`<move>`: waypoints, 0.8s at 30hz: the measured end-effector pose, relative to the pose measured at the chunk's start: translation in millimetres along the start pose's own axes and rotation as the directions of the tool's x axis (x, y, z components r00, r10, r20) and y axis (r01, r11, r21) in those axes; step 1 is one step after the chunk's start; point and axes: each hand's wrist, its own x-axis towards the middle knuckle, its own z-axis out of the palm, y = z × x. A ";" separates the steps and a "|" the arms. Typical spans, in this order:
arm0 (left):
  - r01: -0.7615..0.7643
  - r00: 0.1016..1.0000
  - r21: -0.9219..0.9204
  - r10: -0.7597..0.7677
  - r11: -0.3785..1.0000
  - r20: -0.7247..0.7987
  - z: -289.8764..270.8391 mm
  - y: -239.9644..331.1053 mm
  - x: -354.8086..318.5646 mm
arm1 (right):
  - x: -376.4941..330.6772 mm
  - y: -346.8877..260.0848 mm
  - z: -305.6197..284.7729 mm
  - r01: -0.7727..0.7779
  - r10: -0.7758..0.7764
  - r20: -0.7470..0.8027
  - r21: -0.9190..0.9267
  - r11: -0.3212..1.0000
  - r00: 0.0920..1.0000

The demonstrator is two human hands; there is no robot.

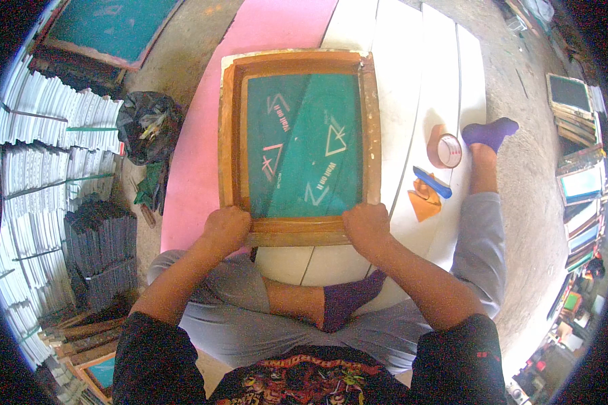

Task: The person sits cross-legged on the floor and applies masking tape to the wooden frame of a small green chalkboard. They repeatedly tear strips of tape and press them along the edges of the frame, smoothing them down with their fingers.

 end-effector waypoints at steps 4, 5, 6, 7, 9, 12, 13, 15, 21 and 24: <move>-0.001 1.000 0.029 0.001 1.000 0.015 -6.2 2.2 -2.1 | 0.8 0.3 1.6 -0.006 0.006 0.009 0.003 1.000 1.000; -0.003 1.000 0.026 0.003 1.000 0.028 -8.8 2.5 -2.3 | 1.7 0.3 3.9 -0.008 0.008 0.012 0.002 1.000 1.000; -0.004 0.999 0.023 0.004 1.000 0.040 -10.3 2.6 -2.6 | 2.0 0.8 6.6 0.001 -0.001 -0.015 0.001 1.000 1.000; -0.008 0.999 0.035 0.007 0.999 0.034 -10.9 2.5 -2.7 | 1.7 2.0 10.0 0.010 -0.010 -0.042 0.001 1.000 0.999; -0.013 1.000 0.058 0.012 0.998 0.021 -11.5 1.5 -4.0 | 1.5 2.4 13.6 0.019 -0.019 -0.075 -0.004 1.000 0.997; -0.031 0.996 0.107 0.039 0.994 -0.076 -3.0 -1.0 -4.6 | 0.6 1.8 13.2 0.020 -0.021 -0.078 -0.013 1.000 0.997; -0.029 0.996 0.101 0.037 0.994 -0.078 -1.5 -1.3 -3.7 | 0.2 1.4 11.7 0.021 -0.022 -0.068 -0.014 1.000 0.997; -0.025 0.996 0.090 0.032 0.996 -0.079 -0.5 -1.8 -1.9 | -0.4 1.0 8.0 0.006 -0.007 -0.041 -0.020 1.000 0.999; -0.007 0.996 0.112 0.016 0.994 -0.082 -4.3 0.3 -1.0 | -4.9 6.8 9.6 -0.032 0.031 -0.038 -0.021 0.999 0.999; -0.010 0.997 0.149 0.022 0.989 -0.078 -5.4 -0.3 0.9 | -6.1 13.3 13.2 -0.042 0.044 -0.045 0.026 0.999 0.998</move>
